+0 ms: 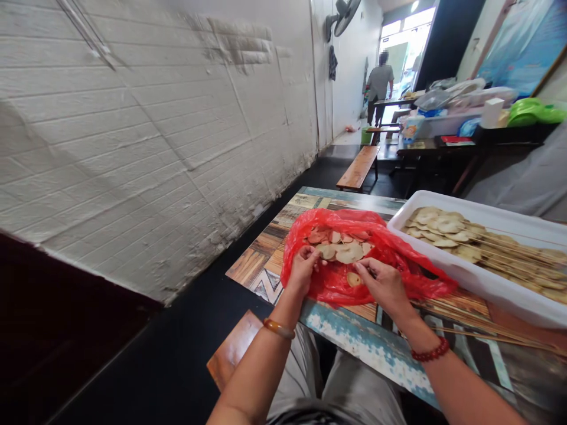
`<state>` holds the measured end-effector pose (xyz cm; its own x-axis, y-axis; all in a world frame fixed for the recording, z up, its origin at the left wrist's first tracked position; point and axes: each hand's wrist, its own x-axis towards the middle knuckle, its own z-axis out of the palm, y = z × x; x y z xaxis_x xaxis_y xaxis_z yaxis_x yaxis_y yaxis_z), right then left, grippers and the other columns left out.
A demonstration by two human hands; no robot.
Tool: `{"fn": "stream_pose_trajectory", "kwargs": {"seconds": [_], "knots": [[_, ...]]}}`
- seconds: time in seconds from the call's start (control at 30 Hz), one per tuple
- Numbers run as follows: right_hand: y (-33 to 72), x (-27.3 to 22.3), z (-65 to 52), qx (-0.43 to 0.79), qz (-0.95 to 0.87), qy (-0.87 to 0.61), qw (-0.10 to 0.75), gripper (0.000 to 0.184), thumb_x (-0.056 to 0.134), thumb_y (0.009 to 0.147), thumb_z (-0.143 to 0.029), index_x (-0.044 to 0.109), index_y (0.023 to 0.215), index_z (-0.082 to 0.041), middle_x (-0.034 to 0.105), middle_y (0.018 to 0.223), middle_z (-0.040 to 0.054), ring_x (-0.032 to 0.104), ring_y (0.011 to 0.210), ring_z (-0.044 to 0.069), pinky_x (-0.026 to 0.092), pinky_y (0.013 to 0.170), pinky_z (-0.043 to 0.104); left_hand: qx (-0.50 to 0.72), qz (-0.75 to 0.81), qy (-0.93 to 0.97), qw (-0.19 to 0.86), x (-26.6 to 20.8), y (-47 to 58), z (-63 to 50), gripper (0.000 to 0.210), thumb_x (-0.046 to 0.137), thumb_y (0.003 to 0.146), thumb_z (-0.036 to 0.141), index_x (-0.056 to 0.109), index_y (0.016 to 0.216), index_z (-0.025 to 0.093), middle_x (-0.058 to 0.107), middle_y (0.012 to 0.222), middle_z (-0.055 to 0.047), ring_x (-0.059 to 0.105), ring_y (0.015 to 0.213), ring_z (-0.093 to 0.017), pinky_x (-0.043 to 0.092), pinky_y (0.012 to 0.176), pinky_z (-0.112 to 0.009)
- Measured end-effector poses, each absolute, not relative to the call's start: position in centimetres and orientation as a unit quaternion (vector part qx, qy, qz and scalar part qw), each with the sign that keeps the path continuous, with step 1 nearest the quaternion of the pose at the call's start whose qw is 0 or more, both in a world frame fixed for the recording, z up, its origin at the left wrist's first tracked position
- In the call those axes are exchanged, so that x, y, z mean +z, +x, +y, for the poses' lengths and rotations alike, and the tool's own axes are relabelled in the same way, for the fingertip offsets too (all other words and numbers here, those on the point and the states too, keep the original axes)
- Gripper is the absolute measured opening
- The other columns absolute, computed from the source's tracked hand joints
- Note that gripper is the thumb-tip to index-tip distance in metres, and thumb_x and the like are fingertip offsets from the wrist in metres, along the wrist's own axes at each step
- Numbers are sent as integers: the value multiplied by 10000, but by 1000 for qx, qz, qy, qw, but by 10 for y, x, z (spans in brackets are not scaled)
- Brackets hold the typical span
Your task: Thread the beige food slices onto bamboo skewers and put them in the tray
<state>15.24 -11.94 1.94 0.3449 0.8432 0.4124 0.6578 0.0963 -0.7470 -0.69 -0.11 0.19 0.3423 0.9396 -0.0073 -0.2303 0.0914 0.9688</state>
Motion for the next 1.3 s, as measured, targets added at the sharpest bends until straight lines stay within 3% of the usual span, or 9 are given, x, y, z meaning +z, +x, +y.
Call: {"fn": "stream_pose_trajectory", "kwargs": {"seconds": [0.23, 0.33, 0.43, 0.57, 0.7, 0.83, 0.97, 1.13, 1.3], "knots": [[151, 17, -119, 114, -559, -669, 476, 303, 478, 837, -404, 661, 750, -179, 652, 640, 16, 584, 572, 149, 422, 564, 242, 451, 322, 428, 714, 3, -10, -4, 386, 735, 614, 358, 498, 854, 169, 626, 657, 13, 623, 554, -122, 387, 468, -181], [151, 16, -119, 132, -549, -668, 484, 314, 487, 829, -423, 662, 736, -179, 628, 598, 5, 562, 543, 140, 413, 538, 238, 436, 303, 424, 734, 4, -11, -6, 444, 749, 603, 334, 540, 953, 158, 664, 769, -21, 620, 558, -112, 421, 502, -195], [152, 15, -119, 191, -524, -658, 506, 320, 515, 811, -456, 650, 730, -177, 571, 528, -17, 513, 478, 123, 384, 479, 227, 419, 287, 414, 755, 4, -12, -7, 416, 758, 599, 311, 567, 928, 141, 674, 823, -47, 636, 605, -118, 456, 567, -212], [150, 14, -117, 329, -446, -602, 575, 317, 554, 794, -482, 624, 791, -173, 556, 569, -29, 417, 392, 77, 307, 390, 207, 404, 273, 404, 774, 6, -12, -10, 343, 760, 607, 305, 544, 819, 142, 670, 787, -49, 665, 676, -154, 473, 603, -225], [147, 12, -113, 395, -367, -539, 647, 328, 657, 711, -484, 628, 803, -171, 628, 685, 1, 423, 421, 61, 320, 406, 198, 390, 261, 419, 778, 7, -10, -14, 348, 767, 605, 312, 539, 807, 143, 672, 776, -42, 670, 693, -167, 465, 596, -222], [145, 9, -110, 429, -329, -531, 653, 367, 686, 669, -504, 630, 809, -169, 598, 571, -15, 436, 417, 75, 266, 366, 182, 377, 276, 466, 752, 7, -6, -18, 337, 762, 614, 341, 557, 790, 140, 676, 695, -36, 652, 654, -148, 405, 540, -187], [142, 7, -109, 440, -333, -537, 638, 378, 660, 696, -506, 629, 825, -152, 586, 539, -19, 356, 357, 41, 210, 337, 167, 363, 268, 526, 721, 9, -2, -26, 302, 752, 626, 347, 593, 761, 128, 675, 670, -39, 620, 624, -128, 398, 560, -196], [139, 10, -109, 395, -375, -549, 634, 338, 656, 700, -486, 658, 797, -162, 643, 671, 20, 536, 548, 106, 382, 435, 188, 351, 255, 559, 706, 10, 0, -30, 276, 759, 612, 343, 628, 719, 125, 655, 700, -41, 585, 637, -120, 418, 608, -216], [138, 11, -110, 421, -365, -530, 639, 312, 685, 681, -470, 674, 753, -166, 655, 673, 19, 573, 578, 116, 444, 504, 213, 361, 276, 541, 708, 5, 0, -24, 304, 751, 617, 364, 593, 726, 127, 603, 634, -7, 513, 547, -76, 372, 547, -191]]}}
